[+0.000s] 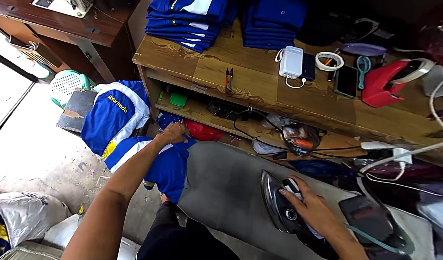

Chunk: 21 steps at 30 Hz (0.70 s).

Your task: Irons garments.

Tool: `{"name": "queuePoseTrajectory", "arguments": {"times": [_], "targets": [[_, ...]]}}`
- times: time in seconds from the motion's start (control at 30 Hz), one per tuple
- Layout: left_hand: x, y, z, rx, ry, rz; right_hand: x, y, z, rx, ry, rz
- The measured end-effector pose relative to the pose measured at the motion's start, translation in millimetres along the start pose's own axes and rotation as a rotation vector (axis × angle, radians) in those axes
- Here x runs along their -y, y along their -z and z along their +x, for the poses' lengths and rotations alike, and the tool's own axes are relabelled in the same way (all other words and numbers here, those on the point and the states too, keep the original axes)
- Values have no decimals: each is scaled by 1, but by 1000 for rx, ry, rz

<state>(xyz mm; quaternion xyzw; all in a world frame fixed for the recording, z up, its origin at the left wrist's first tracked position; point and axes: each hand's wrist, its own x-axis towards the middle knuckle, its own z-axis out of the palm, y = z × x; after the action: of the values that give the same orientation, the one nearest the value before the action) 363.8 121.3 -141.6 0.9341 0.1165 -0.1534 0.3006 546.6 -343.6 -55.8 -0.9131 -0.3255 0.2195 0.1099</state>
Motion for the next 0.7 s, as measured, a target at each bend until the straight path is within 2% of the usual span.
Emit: {"name": "queuePoseTrajectory", "arguments": {"times": [0.17, 0.3, 0.4, 0.47, 0.53, 0.6, 0.7], "targets": [[13, -2, 3, -19, 40, -58, 109, -4, -7, 91, 125, 25], [16, -5, 6, -29, 31, -87, 209, -18, 21, 245, 293, 113], [17, -8, -6, -191, 12, -136, 276, -44, 53, 350, 363, 130], [14, -4, -35, -330, 32, -165, 300, -61, 68, 372, 365, 99], [16, -3, -85, -444, 80, -123, 303, -71, 71, 349, 379, 55], [29, -17, -137, -526, 205, -32, 299, -72, 68, 344, 421, 28], [74, -47, -177, -490, 392, 12, 305, -78, 63, 389, 566, -50]]}}
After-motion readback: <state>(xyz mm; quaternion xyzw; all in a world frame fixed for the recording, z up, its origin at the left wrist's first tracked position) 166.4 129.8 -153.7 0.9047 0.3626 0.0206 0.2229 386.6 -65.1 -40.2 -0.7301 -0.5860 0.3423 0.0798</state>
